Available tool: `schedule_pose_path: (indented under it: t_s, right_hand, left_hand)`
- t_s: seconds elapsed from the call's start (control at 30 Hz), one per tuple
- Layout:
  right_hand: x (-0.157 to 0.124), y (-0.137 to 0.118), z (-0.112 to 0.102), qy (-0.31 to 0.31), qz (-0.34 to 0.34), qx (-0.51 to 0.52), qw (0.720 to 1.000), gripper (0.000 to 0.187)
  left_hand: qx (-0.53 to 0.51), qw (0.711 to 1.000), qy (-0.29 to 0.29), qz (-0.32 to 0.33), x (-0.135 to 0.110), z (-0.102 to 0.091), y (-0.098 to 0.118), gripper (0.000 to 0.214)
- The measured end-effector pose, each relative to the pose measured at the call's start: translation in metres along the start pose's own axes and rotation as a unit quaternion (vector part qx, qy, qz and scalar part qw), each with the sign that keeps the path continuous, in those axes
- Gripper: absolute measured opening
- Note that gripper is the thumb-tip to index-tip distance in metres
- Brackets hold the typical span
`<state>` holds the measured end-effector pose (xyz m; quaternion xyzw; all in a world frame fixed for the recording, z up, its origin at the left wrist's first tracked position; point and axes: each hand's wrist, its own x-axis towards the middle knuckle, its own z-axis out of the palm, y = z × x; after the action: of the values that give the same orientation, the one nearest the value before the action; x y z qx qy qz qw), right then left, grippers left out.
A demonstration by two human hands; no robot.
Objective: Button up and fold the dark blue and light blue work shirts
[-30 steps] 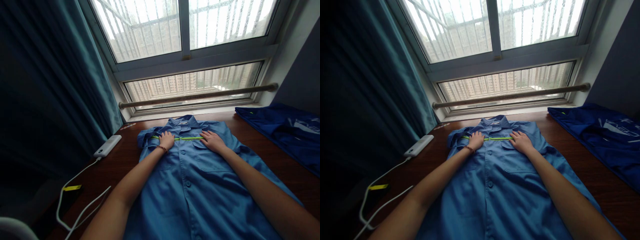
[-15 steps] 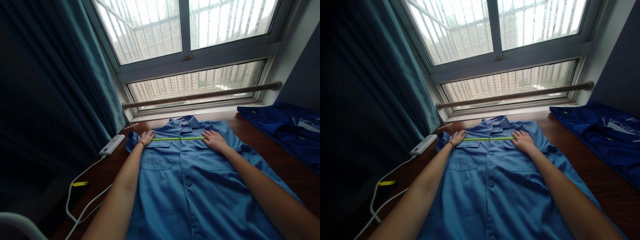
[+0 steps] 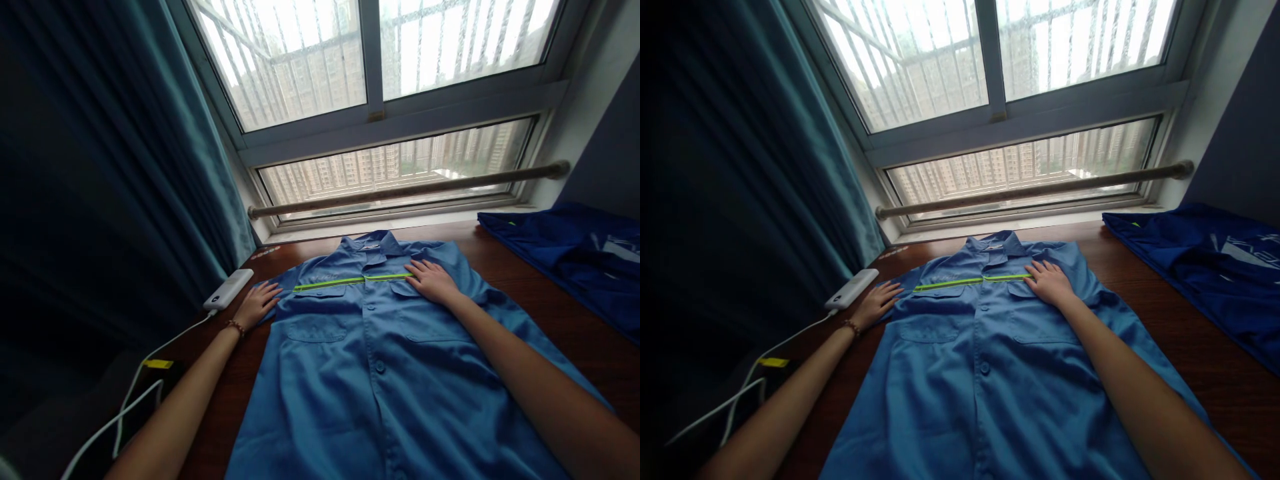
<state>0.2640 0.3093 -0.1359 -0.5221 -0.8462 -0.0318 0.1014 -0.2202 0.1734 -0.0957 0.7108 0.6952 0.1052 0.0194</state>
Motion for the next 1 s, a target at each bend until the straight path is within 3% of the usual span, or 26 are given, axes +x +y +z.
schedule_pose_path:
  t_s: [0.13, 0.23, 0.37, 0.5, 0.63, 0.67, 0.73, 0.83, 0.9, 1.0]
  right_hand:
    - [0.0, 0.0, -0.001, 0.0, 0.0, -0.001, 1.0, 0.053]
    - [-0.001, -0.001, -0.002, 0.002, 0.0, -0.003, 1.0, 0.053]
    - [-0.001, -0.001, -0.001, 0.004, 0.002, -0.003, 1.0, 0.053]
    - [-0.001, 0.0, 0.0, 0.009, -0.001, -0.003, 1.0, 0.053]
    - [-0.001, -0.001, -0.002, 0.007, 0.002, -0.004, 1.0, 0.053]
    - [-0.001, -0.001, -0.002, 0.006, 0.002, -0.004, 1.0, 0.053]
    - [-0.001, -0.001, -0.002, 0.004, 0.003, -0.005, 1.0, 0.053]
    - [0.0, -0.001, -0.002, 0.008, 0.008, -0.008, 1.0, 0.053]
    - [0.0, -0.001, -0.001, 0.01, 0.009, -0.009, 1.0, 0.053]
    - [0.0, 0.0, 0.0, 0.01, 0.007, -0.01, 1.0, 0.053]
  left_hand:
    - [0.032, 0.998, 0.04, 0.048, -0.03, -0.003, 0.008, 0.039]
    - [0.039, 0.997, 0.043, 0.049, -0.033, 0.003, 0.022, 0.042]
    - [0.113, 0.987, 0.114, -0.013, -0.013, 0.008, 0.041, 0.025]
    - [0.216, 0.954, 0.193, -0.082, 0.023, -0.005, 0.057, 0.032]
    - [0.23, 0.941, 0.228, -0.095, 0.047, -0.023, 0.047, 0.033]
    - [0.214, 0.94, 0.238, -0.115, 0.049, -0.025, 0.039, 0.033]
    - [0.147, 0.928, 0.265, -0.218, 0.047, -0.027, 0.019, 0.03]
    - [-0.054, 0.881, 0.258, -0.393, 0.038, -0.025, -0.009, 0.036]
    - [-0.223, 0.854, 0.194, -0.428, 0.032, -0.02, -0.016, 0.046]
    - [-0.405, 0.82, 0.082, -0.396, 0.029, -0.008, -0.008, 0.049]
